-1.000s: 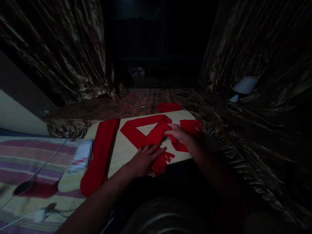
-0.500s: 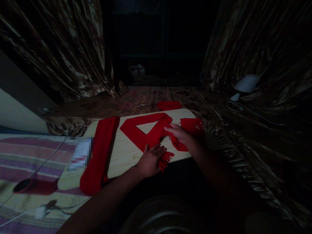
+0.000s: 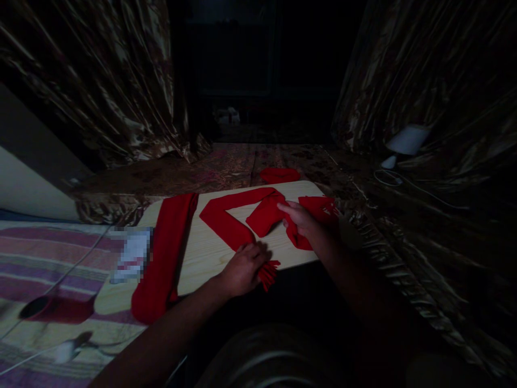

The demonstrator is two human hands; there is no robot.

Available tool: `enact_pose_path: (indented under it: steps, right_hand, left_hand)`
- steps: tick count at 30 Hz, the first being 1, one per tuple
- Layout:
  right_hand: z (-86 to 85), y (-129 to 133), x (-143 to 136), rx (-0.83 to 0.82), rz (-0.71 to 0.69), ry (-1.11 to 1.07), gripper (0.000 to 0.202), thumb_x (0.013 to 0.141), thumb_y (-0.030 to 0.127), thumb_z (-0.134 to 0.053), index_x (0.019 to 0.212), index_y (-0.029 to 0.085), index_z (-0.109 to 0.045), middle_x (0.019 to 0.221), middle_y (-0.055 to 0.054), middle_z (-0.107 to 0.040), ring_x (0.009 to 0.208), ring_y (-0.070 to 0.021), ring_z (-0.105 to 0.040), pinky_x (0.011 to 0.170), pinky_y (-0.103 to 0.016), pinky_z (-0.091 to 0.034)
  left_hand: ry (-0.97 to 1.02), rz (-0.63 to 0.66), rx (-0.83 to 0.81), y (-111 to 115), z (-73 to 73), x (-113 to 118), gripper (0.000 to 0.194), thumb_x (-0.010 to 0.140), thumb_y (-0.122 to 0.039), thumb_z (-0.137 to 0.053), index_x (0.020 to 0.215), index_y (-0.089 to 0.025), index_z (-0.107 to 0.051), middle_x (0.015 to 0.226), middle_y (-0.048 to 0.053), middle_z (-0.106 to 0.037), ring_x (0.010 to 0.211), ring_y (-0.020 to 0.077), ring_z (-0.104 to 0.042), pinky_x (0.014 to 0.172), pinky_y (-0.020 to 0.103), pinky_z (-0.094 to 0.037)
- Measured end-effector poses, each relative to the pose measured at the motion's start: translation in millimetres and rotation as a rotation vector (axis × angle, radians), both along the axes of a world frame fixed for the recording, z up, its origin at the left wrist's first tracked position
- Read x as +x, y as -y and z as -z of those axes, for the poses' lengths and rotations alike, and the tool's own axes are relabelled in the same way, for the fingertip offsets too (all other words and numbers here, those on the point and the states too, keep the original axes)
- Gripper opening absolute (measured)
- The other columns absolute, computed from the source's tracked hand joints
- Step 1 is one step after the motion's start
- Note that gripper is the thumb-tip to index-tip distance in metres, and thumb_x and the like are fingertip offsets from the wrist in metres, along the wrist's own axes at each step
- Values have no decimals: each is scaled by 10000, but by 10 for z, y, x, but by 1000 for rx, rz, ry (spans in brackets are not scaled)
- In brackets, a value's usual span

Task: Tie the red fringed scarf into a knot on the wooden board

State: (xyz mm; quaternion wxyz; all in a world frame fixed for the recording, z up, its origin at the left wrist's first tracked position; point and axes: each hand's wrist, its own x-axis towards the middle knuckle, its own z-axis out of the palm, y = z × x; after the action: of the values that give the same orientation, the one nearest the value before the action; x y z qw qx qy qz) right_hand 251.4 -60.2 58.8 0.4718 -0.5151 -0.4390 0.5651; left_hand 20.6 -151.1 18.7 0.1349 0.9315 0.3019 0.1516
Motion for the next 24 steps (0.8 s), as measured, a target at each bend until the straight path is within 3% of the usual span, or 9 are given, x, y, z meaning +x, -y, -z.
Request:
enact_pose_path:
  steps: [3, 5, 7, 10, 13, 16, 19, 22, 24]
  right_hand:
    - [-34, 28, -16, 5, -19, -6, 346, 818, 456, -735, 1017, 217, -581, 612, 59, -588, 417, -77, -466, 396, -186, -365]
    - [-51, 41, -32, 5, -27, -5, 340, 824, 469, -722, 1017, 222, -590, 603, 62, -577, 423, -81, -472, 396, -183, -367]
    - [-76, 62, -55, -4, -42, 12, 336, 833, 474, -710, 1033, 227, -601, 600, 63, -572, 433, -86, -481, 404, -183, -378]
    - [-138, 122, -133, -4, -116, 109, 320, 841, 445, -704, 1070, 238, -624, 654, 44, -617, 485, -94, -526, 448, -188, -418]
    - [-202, 212, -315, 83, -317, 275, 315, 829, 356, -708, 1109, 228, -642, 802, 9, -694, 628, -112, -613, 553, -194, -476]
    - [-219, 311, -612, 222, -602, 522, 344, 798, 299, -712, 1119, 195, -647, 945, -19, -728, 759, -137, -655, 637, -203, -490]
    - [-186, 405, -951, 362, -773, 870, 314, 803, 322, -678, 1078, 173, -654, 1001, -60, -734, 811, -176, -669, 652, -225, -476]
    - [-141, 494, -1216, 458, -772, 1101, 314, 824, 361, -625, 1067, 164, -654, 1024, -117, -736, 867, -242, -690, 679, -282, -487]
    - [-120, 549, -1306, 505, -801, 1143, 339, 823, 371, -616, 1083, 157, -653, 1032, -139, -737, 896, -276, -699, 714, -322, -504]
  left_hand:
    - [176, -65, -82, -16, 51, -24, 419, 807, -161, -609, 1224, -175, -641, 1216, 154, -664, 1137, 306, -585, 1001, 483, -449]
    - [443, -230, -217, -71, 64, -27, 242, 859, -216, -595, 1089, -179, -659, 1068, 123, -708, 985, 256, -641, 906, 415, -505]
    - [795, -470, -388, -181, 19, -39, 189, 910, -323, -579, 1012, -177, -643, 947, 94, -719, 858, 213, -663, 822, 357, -534]
    - [1325, -763, -637, -430, -205, -113, 322, 961, -432, -509, 1034, -140, -622, 824, 82, -707, 737, 185, -674, 768, 339, -565]
    - [1692, -926, -732, -692, -588, -230, 306, 1009, -363, -433, 1161, -125, -550, 795, 73, -695, 669, 176, -685, 735, 363, -593]
    - [1808, -942, -677, -880, -995, -271, 328, 1023, -313, -436, 1297, -133, -436, 895, 93, -708, 707, 169, -702, 776, 385, -604]
    - [1800, -881, -606, -983, -1250, -159, 370, 1036, -336, -417, 1330, -114, -391, 935, 125, -709, 737, 172, -704, 821, 400, -598]
    - [1690, -813, -684, -997, -1251, 13, 365, 1035, -382, -426, 1301, -131, -439, 948, 115, -719, 810, 169, -707, 824, 375, -594]
    - [1440, -723, -834, -957, -1139, 68, 417, 997, -451, -501, 1242, -115, -522, 989, 135, -725, 855, 195, -710, 828, 389, -587]
